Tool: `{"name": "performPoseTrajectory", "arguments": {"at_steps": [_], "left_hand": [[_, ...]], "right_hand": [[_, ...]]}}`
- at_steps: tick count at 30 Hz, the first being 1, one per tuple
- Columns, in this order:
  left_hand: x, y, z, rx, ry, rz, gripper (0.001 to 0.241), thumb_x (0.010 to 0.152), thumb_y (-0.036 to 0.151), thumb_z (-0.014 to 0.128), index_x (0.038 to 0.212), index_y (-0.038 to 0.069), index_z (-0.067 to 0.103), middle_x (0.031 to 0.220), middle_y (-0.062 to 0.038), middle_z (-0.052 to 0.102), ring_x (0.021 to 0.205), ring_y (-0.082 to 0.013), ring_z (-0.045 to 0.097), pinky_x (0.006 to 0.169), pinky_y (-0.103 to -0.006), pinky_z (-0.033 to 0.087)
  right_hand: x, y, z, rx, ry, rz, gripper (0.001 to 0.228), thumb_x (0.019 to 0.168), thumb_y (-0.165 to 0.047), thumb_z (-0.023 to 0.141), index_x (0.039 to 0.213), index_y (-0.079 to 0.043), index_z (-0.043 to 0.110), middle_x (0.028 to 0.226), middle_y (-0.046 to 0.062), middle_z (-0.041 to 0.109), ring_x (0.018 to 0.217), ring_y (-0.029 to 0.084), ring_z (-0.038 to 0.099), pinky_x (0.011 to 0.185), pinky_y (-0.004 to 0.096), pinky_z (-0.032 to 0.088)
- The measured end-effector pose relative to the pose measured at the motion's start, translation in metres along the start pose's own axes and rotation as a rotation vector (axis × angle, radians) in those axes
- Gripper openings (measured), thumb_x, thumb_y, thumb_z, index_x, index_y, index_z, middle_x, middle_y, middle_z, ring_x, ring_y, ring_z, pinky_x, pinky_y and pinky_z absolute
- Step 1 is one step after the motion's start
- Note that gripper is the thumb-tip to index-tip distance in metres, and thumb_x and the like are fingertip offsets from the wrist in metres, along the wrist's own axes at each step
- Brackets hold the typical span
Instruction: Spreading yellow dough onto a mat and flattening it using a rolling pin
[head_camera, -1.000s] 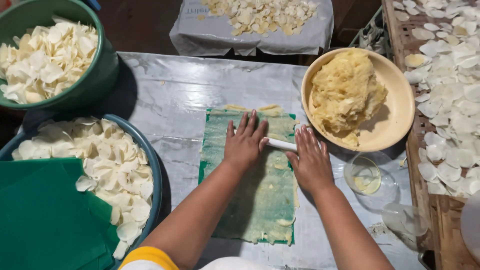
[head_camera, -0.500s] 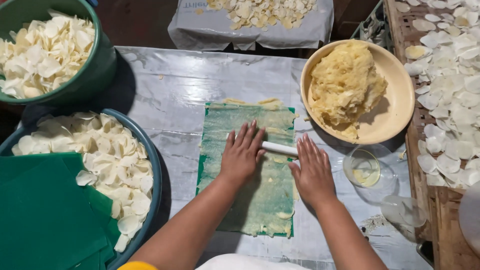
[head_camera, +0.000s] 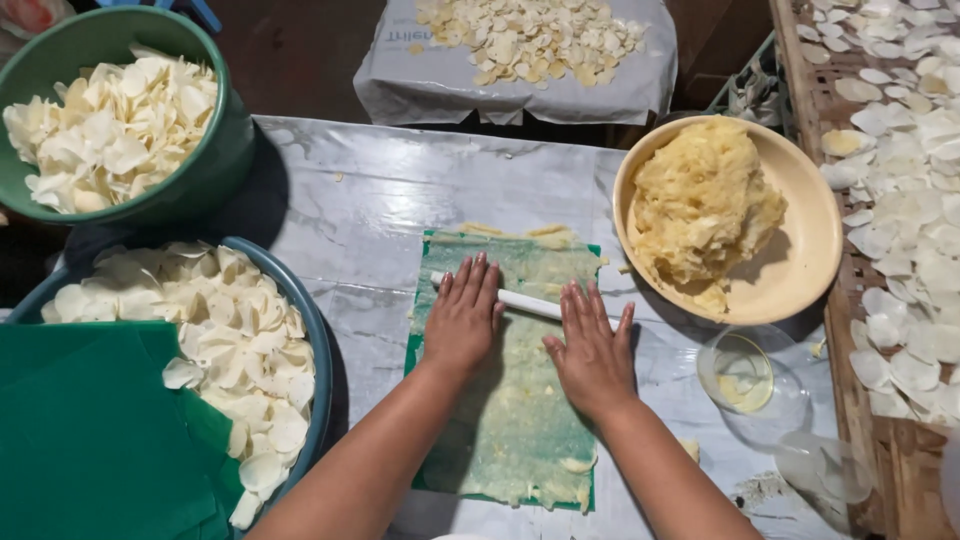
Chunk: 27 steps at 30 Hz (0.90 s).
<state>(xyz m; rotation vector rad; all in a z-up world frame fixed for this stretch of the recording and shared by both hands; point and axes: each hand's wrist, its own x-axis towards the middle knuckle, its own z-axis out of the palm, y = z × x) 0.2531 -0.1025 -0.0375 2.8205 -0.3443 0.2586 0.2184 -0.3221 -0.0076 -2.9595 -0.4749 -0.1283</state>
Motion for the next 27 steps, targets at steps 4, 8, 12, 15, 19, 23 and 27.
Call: {"name": "performPoseTrajectory", "arguments": {"at_steps": [4,8,12,15,19,23,27], "left_hand": [[0.049,-0.001,-0.013,-0.002,0.015,-0.072,0.059,0.107,0.045,0.036,0.157,0.013,0.042,0.165,-0.014,0.037,0.154,-0.0316,0.03,0.126,-0.0521,0.018],[0.107,-0.009,-0.032,-0.037,-0.218,-0.21,0.068,0.108,0.05,0.019,0.165,0.014,0.016,0.174,-0.013,0.005,0.161,-0.0319,0.002,0.128,-0.055,-0.003],[0.097,-0.004,-0.052,-0.039,-0.272,-0.212,0.071,0.108,0.052,0.021,0.166,0.013,0.008,0.174,-0.014,-0.003,0.161,-0.031,-0.007,0.127,-0.0582,-0.01],[0.037,0.013,-0.062,0.029,-0.268,-0.282,0.07,0.108,0.05,0.028,0.165,0.012,0.014,0.173,-0.016,0.004,0.16,-0.0316,-0.004,0.123,-0.0611,-0.012],[0.01,0.022,-0.055,-0.056,-0.352,-0.315,0.068,0.108,0.046,0.025,0.165,0.012,0.009,0.173,-0.015,0.0,0.159,-0.0325,-0.007,0.124,-0.0603,-0.007],[0.076,0.002,-0.05,-0.056,-0.261,-0.286,0.068,0.108,0.049,0.019,0.165,0.012,0.013,0.174,-0.014,0.002,0.16,-0.0328,-0.002,0.127,-0.0563,-0.005],[0.134,-0.023,-0.044,-0.064,-0.28,-0.316,0.075,0.106,0.057,0.015,0.166,0.013,0.007,0.174,-0.013,-0.005,0.161,-0.031,-0.007,0.128,-0.0572,-0.009]], "right_hand": [[0.059,-0.004,-0.01,-0.069,-0.074,0.086,0.073,0.107,-0.06,0.027,0.162,-0.012,0.029,0.171,0.01,0.025,0.161,0.029,0.009,0.12,0.074,-0.002],[0.119,0.01,-0.004,-0.12,-0.092,0.097,0.07,0.107,-0.062,0.02,0.164,-0.022,0.023,0.175,0.001,0.013,0.162,0.021,0.004,0.124,0.068,-0.005],[0.104,-0.004,-0.014,-0.113,-0.01,0.131,0.076,0.102,-0.064,0.031,0.164,-0.021,0.025,0.175,0.009,0.012,0.162,0.027,0.004,0.122,0.074,-0.002],[0.037,-0.021,-0.006,-0.036,0.099,0.166,0.07,0.103,-0.047,0.043,0.162,-0.012,0.03,0.171,0.022,0.02,0.16,0.039,0.012,0.114,0.081,0.006],[0.029,-0.019,0.013,-0.01,0.061,0.127,0.071,0.105,-0.053,0.036,0.162,-0.011,0.029,0.172,0.019,0.017,0.16,0.035,0.012,0.118,0.076,0.003],[0.104,0.002,0.014,-0.098,0.077,0.122,0.07,0.106,-0.055,0.033,0.163,-0.014,0.031,0.173,0.012,0.02,0.161,0.029,0.013,0.123,0.07,0.0],[0.16,0.002,-0.005,-0.034,-0.064,0.133,0.069,0.106,-0.062,0.02,0.164,-0.025,0.025,0.175,0.006,0.012,0.161,0.026,0.008,0.124,0.068,-0.001]]}}
